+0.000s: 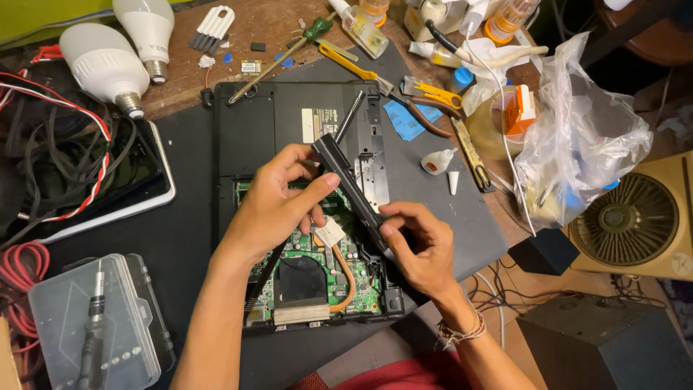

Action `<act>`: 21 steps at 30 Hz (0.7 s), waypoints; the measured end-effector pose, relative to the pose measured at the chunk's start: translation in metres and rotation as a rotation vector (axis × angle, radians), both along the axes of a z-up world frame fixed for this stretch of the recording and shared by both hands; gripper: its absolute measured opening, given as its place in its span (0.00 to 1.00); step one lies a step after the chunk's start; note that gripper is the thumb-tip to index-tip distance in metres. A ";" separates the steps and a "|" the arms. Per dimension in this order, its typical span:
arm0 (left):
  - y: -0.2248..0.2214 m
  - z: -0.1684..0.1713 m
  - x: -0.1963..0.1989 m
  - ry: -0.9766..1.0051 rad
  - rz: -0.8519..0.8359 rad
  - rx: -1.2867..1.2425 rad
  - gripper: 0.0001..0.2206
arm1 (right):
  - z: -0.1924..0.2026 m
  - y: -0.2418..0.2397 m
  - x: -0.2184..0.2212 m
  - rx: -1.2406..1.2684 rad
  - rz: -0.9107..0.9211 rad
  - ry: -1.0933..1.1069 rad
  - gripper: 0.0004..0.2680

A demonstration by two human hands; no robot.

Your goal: The person is performing a repair on a laptop, specifically connecting a small internal component to the motherboard and using a screwdriver.

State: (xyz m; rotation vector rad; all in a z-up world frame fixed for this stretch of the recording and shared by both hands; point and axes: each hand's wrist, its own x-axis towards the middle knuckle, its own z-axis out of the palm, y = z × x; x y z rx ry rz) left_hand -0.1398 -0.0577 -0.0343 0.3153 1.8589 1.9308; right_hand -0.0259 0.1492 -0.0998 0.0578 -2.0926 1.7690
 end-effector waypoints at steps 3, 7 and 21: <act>0.001 0.003 0.001 0.055 0.043 -0.073 0.19 | -0.008 0.002 0.004 -0.019 -0.144 0.054 0.06; -0.002 0.009 0.001 0.129 0.093 -0.167 0.19 | -0.004 0.001 0.015 0.003 -0.261 0.046 0.05; 0.006 0.008 0.003 0.172 0.101 -0.208 0.17 | 0.010 0.003 0.022 0.208 -0.076 -0.126 0.07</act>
